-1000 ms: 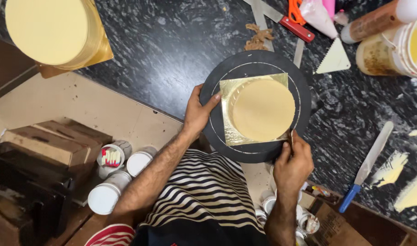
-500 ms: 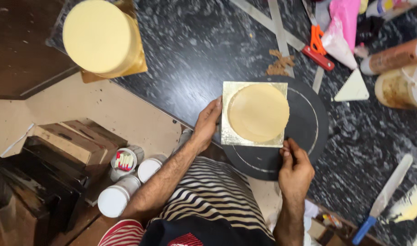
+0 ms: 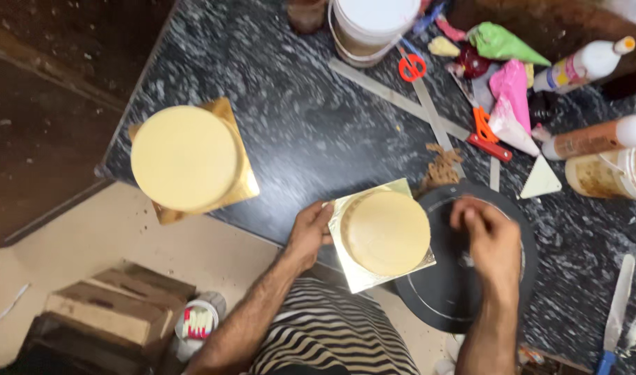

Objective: The person frosts several small round cakes using a spatula, scraper, and by hand, placing them on individual gold boards and then onto a rotating stand to smooth the sides and apply a gold-leaf decoration.

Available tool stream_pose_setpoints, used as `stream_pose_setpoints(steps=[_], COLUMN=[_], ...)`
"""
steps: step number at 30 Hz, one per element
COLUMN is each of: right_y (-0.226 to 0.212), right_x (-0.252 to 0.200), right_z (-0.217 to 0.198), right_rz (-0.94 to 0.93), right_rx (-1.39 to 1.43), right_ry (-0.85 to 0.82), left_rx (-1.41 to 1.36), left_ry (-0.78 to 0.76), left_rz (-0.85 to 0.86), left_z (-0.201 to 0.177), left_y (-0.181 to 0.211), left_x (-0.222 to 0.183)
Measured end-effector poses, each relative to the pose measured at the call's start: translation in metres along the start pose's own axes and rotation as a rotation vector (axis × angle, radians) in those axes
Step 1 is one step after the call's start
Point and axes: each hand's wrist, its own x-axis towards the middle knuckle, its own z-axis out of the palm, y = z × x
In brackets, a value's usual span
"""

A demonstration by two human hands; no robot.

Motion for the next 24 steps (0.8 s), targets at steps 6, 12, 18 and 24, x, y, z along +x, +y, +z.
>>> stream_pose_setpoints(steps=[6,12,18,24], right_y=[-0.109,-0.129,-0.150,-0.169], right_x=[0.173,0.298,0.267,0.235], right_z=[0.127,0.189,0.151,0.097], right_rz=[-0.833,-1.060,-0.907,-0.830], right_rx=[-0.262,-1.057,-1.008,-0.877], right_ry=[0.166,0.198,-0.203,-0.270], left_rx=[-0.166,-0.267,-0.364,-0.393], left_ry=[0.050,0.085,0.089,0.040], left_rz=[0.111,0.138,0.123,0.160], left_z=[-0.075,-0.110,-0.117,-0.112], left_y=[0.043,0.064,0.054,0.053], left_x=[-0.002,-0.006,0.000,0.020])
